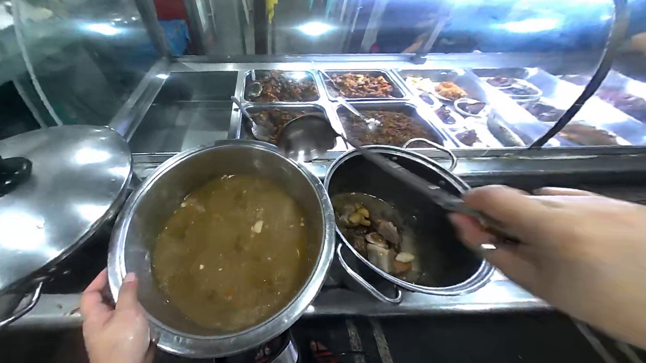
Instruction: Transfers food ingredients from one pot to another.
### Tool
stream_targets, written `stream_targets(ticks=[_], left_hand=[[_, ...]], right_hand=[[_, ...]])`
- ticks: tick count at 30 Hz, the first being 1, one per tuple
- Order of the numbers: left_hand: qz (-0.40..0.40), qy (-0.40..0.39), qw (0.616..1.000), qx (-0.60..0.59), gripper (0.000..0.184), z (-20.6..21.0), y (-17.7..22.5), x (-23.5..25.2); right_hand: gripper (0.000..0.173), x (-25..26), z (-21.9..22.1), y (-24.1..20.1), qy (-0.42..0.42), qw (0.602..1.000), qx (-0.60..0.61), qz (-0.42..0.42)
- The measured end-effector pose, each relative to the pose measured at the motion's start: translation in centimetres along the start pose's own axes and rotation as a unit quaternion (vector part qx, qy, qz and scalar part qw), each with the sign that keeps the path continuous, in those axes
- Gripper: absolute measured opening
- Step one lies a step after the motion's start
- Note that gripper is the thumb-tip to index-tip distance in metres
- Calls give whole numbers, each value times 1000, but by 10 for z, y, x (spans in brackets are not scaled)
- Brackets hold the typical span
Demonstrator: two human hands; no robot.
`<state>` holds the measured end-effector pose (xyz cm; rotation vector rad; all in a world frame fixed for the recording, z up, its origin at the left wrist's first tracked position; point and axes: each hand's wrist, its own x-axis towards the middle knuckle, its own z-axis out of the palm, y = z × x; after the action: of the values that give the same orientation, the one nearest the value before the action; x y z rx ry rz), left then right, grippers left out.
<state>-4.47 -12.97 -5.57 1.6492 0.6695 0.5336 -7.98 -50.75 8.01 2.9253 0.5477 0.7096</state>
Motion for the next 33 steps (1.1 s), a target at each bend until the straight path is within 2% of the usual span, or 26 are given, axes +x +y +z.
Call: stream_targets(ticks=[2,5,7,10,12,15,18,20,24,30,33], left_hand=[[-1,4,1000,-2,37,1,0,0],[-6,7,1000,2,38,1,1,0],[-9,11,1000,1,38,1,1,0],[-17,10,1000,-1,39,1,-1,2],[-17,10,1000,-2,39,1,-1,3],[-25,13,999,-19,38,3,-1,3],[-30,13,999,-35,37,3,-1,3],[-32,13,999,-35,38,3,-1,4],[-28,15,999,-26,38,4,-3,4],[-27,19,999,-33,37,5,-3,5],[-19,21,999,-40,36,5,-3,4]], right_hand=[[8,26,22,-26,6,997,8,-78],[18,58,53,-61,-73,988,18,-138],[13,74,73,-76,-115,978,-7,-175],[13,86,105,-83,-120,969,-29,-213],[7,100,102,-91,-222,952,-41,-205],[14,117,98,-100,-362,908,-59,-204],[11,115,104,-97,-367,904,-53,-213],[16,126,89,-102,-443,880,-43,-166],[13,137,72,-97,-487,865,-16,-121],[13,131,63,-81,-503,860,69,-49],[16,127,58,-86,-526,843,110,-15]])
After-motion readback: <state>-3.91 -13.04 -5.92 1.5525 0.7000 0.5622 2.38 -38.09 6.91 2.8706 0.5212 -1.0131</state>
